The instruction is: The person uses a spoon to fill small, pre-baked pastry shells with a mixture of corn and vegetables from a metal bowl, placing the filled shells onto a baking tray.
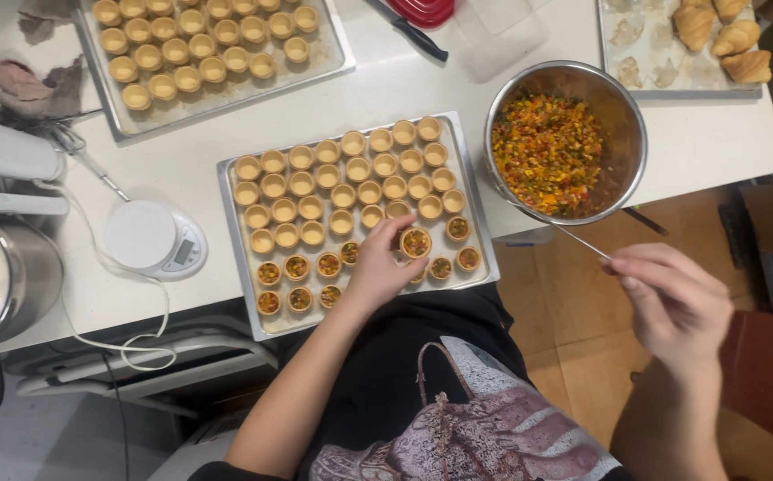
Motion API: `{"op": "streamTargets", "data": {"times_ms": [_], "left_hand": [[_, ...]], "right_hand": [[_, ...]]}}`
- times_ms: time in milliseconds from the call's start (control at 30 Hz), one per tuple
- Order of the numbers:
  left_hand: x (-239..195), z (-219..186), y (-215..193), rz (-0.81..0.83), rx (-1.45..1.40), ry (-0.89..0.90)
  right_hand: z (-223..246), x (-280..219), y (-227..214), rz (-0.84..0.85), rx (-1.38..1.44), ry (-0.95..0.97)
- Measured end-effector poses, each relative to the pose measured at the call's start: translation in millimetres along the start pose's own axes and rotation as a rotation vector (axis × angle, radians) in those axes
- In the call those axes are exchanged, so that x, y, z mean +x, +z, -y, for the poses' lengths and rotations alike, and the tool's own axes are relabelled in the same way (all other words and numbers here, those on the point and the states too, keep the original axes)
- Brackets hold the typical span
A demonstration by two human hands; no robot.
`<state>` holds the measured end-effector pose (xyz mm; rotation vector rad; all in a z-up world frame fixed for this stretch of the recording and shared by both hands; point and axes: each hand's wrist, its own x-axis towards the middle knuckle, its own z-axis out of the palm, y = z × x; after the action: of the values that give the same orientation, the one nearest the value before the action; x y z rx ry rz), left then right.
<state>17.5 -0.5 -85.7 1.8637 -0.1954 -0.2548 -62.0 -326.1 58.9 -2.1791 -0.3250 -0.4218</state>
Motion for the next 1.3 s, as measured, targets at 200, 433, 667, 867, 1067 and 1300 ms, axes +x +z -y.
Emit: {"op": "streamTargets", "data": {"times_ms": [200,433,667,867,1067,1300], "left_hand": [[23.9,48.8,32.4,0.056,0.566,0.247],[49.6,67.8,57.7,0.181,0.801,0.301],[52.9,63.6,59.5,0.205,0.785,0.24],[59.4,81.7,28.3,-0.134,0.858,0.151],[71.4,90.7,14.7,-0.109,0.868,0.042],[75.8,76.7,13.7,-0.113,0.798,-0.006]], "right_hand": [[-18.2,-13.3,-1.3,-0.019,0.022,0.06],[-32.9,-29.5,-7.1,-0.064,0.039,0.089],[-45.9,-38.5,-13.0,-0.121,0.038,0.124],[-61.2,-47.7,-19.3,-0.172,0.082,0.174],[-99.6,-55.0,-12.4,-0.373,0.39,0.288],[-170.7,-35.3,-14.4,-0.556,0.411,0.421]]}}
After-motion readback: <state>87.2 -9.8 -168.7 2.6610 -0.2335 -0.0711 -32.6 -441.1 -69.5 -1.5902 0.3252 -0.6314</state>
